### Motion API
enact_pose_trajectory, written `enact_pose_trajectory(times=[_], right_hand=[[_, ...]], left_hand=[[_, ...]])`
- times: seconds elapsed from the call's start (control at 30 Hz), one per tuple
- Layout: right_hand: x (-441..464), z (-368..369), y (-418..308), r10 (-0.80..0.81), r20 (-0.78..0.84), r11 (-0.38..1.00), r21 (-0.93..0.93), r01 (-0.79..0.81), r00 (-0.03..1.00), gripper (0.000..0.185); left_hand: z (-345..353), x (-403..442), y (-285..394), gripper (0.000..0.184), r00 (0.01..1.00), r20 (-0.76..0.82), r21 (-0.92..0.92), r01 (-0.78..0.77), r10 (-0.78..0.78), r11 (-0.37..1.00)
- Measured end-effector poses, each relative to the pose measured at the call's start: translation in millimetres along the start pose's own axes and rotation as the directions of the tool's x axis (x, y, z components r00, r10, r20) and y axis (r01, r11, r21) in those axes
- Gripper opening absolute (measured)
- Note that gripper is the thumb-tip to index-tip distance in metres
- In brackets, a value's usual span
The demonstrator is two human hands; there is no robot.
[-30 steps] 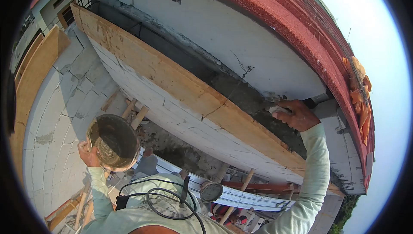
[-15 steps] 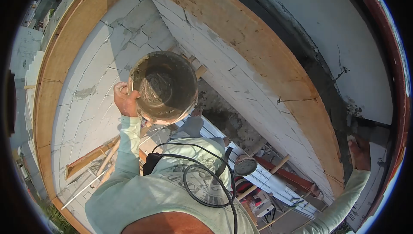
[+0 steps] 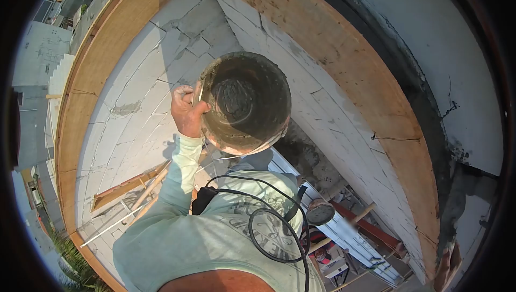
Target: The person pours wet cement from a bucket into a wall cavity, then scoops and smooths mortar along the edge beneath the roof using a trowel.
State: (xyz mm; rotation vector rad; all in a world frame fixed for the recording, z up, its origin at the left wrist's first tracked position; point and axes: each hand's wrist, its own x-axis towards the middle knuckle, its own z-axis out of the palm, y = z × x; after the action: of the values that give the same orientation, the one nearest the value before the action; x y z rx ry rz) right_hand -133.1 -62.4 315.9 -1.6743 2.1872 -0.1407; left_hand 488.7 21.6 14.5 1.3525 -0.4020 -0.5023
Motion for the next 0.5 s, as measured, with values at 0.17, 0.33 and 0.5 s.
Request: enact_pose_trajectory(times=[0.17,0.33,0.5], right_hand=[[-2.3,123.4,-85.6,-0.397,-0.089,0.905,0.130,0.406,0.913,0.050],[15.2,250.1,-202.7,-0.700,0.254,0.633,-0.212,0.745,0.667,0.050],[19.6,358.4,-248.7,-0.877,0.082,0.372,-0.509,0.776,0.473,0.042]], left_hand=[[17.4,-10.7,-5.9,0.042,0.993,0.055,0.096,-0.109,0.104,0.989],[43.5,-32.6,2.5,0.041,0.974,0.147,0.109,-0.190,0.173,0.976],[63.4,-54.1,10.5,0.038,0.970,0.223,0.146,-0.135,0.100,0.980]])
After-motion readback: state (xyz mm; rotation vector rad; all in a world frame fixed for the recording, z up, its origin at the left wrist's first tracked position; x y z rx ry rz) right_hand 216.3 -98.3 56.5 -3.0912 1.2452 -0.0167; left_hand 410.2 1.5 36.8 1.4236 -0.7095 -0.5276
